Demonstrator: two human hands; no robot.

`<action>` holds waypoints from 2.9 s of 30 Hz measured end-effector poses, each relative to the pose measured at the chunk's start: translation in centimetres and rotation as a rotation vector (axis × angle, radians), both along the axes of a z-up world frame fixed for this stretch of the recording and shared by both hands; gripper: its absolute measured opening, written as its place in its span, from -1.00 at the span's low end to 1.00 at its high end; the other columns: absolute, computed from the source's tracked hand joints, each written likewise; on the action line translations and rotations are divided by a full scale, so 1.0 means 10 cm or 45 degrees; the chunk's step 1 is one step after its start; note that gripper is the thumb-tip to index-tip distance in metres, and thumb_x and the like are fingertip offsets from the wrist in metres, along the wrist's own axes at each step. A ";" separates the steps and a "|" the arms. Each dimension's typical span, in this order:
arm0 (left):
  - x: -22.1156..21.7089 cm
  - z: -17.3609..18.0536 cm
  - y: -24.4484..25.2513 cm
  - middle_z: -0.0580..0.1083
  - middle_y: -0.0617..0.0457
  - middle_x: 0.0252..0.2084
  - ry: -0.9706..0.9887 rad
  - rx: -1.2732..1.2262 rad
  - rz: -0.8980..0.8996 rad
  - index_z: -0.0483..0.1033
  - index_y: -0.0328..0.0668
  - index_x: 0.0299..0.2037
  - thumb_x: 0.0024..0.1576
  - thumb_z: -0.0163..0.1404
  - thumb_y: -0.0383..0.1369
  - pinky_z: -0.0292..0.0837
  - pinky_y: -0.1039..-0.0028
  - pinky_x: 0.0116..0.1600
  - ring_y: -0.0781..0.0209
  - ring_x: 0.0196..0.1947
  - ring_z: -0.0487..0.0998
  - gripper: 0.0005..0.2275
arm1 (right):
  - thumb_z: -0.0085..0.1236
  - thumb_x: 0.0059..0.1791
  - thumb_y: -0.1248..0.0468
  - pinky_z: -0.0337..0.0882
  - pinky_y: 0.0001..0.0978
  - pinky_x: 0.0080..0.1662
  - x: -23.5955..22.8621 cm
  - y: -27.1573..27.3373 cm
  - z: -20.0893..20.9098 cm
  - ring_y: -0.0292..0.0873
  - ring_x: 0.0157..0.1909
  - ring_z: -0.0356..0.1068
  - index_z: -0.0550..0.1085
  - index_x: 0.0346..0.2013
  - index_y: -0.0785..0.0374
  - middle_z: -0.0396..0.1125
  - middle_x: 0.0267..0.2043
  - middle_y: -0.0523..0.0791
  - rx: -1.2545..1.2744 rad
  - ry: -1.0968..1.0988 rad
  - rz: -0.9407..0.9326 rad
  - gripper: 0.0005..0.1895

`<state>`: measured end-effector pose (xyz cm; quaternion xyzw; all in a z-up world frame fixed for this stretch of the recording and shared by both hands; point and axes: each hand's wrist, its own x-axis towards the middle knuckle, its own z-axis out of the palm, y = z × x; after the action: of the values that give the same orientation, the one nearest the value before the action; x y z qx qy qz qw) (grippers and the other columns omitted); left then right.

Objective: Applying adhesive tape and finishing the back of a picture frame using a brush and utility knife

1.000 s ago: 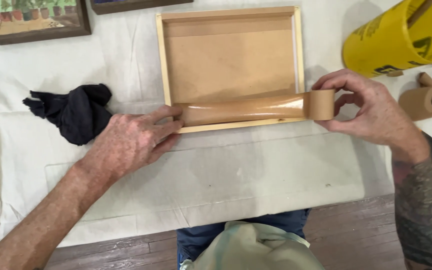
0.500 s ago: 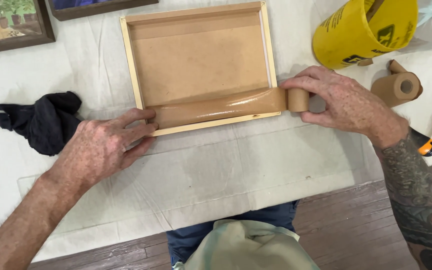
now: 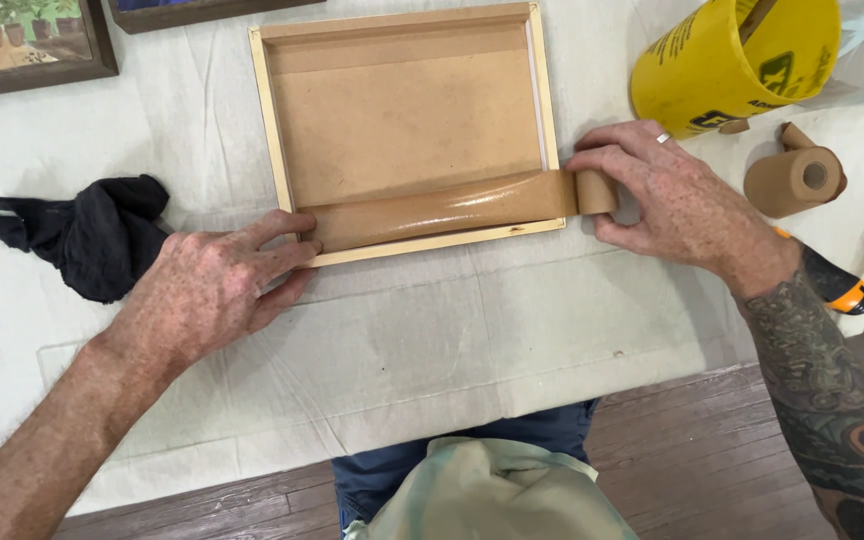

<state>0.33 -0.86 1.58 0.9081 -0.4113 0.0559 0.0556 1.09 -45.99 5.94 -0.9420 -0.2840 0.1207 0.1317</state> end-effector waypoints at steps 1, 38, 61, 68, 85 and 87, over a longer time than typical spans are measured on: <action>0.00 -0.01 0.00 0.51 0.41 0.14 -0.001 -0.001 0.001 0.55 0.21 -0.07 0.24 0.03 -0.16 0.47 0.34 -0.64 0.27 -0.41 0.64 -0.87 | 0.27 -0.12 0.23 0.34 -0.02 0.08 -0.02 0.01 0.00 -0.03 0.33 0.22 0.36 0.24 0.14 0.19 0.33 -0.09 -0.001 -0.001 0.001 -0.38; -0.01 -0.03 0.02 0.51 0.40 0.13 -0.012 -0.069 -0.007 0.58 0.17 -0.03 0.24 0.05 -0.18 0.46 0.33 -0.64 0.25 -0.42 0.62 -0.84 | 0.37 0.04 0.10 0.16 -0.08 0.24 -0.02 0.33 -0.01 -0.13 0.04 0.43 0.62 -0.19 -0.02 0.51 -0.18 -0.32 -0.126 -0.504 0.064 -0.88; -0.01 -0.02 0.02 0.50 0.37 0.14 0.018 -0.080 -0.004 0.57 0.17 0.00 0.25 0.04 -0.18 0.47 0.31 -0.64 0.23 -0.43 0.62 -0.83 | 0.35 0.02 0.00 0.18 -0.10 0.29 -0.10 0.31 -0.01 -0.11 0.05 0.40 0.65 0.01 -0.05 0.47 -0.15 -0.26 -0.180 -0.510 0.038 -0.70; -0.01 -0.04 0.02 0.51 0.35 0.13 0.038 -0.093 -0.003 0.58 0.15 -0.05 0.23 0.03 -0.17 0.48 0.28 -0.62 0.20 -0.39 0.63 -0.84 | 0.33 0.02 0.01 0.14 -0.04 0.28 -0.04 0.26 -0.08 -0.06 0.06 0.36 0.63 0.03 -0.05 0.45 -0.14 -0.27 -0.154 -0.444 0.047 -0.69; 0.39 -0.15 -0.67 0.46 0.17 -0.66 -0.002 0.218 0.172 0.51 -0.05 -0.72 0.23 -0.05 -0.08 0.30 0.27 0.00 0.14 -0.35 0.49 -0.54 | 0.27 -0.02 -0.06 0.09 -0.04 0.27 -0.04 0.25 -0.04 -0.06 0.12 0.31 0.62 0.04 -0.08 0.47 -0.06 -0.25 -0.181 -0.422 0.031 -0.62; 0.42 -0.11 -0.85 0.57 0.13 -0.44 -0.047 0.243 0.202 0.64 0.11 -0.45 0.10 0.01 -0.07 0.33 0.23 0.02 0.09 -0.18 0.58 -0.78 | 0.35 -0.09 0.00 0.06 0.10 0.33 -0.08 0.29 0.02 -0.12 0.14 0.35 0.58 -0.12 0.02 0.49 -0.15 -0.22 0.028 -0.234 -0.192 -0.68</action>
<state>4.53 -9.38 0.53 0.9377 -0.3426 0.0374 -0.0433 0.27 -43.08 6.12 -0.9663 -0.2247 0.0204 0.1241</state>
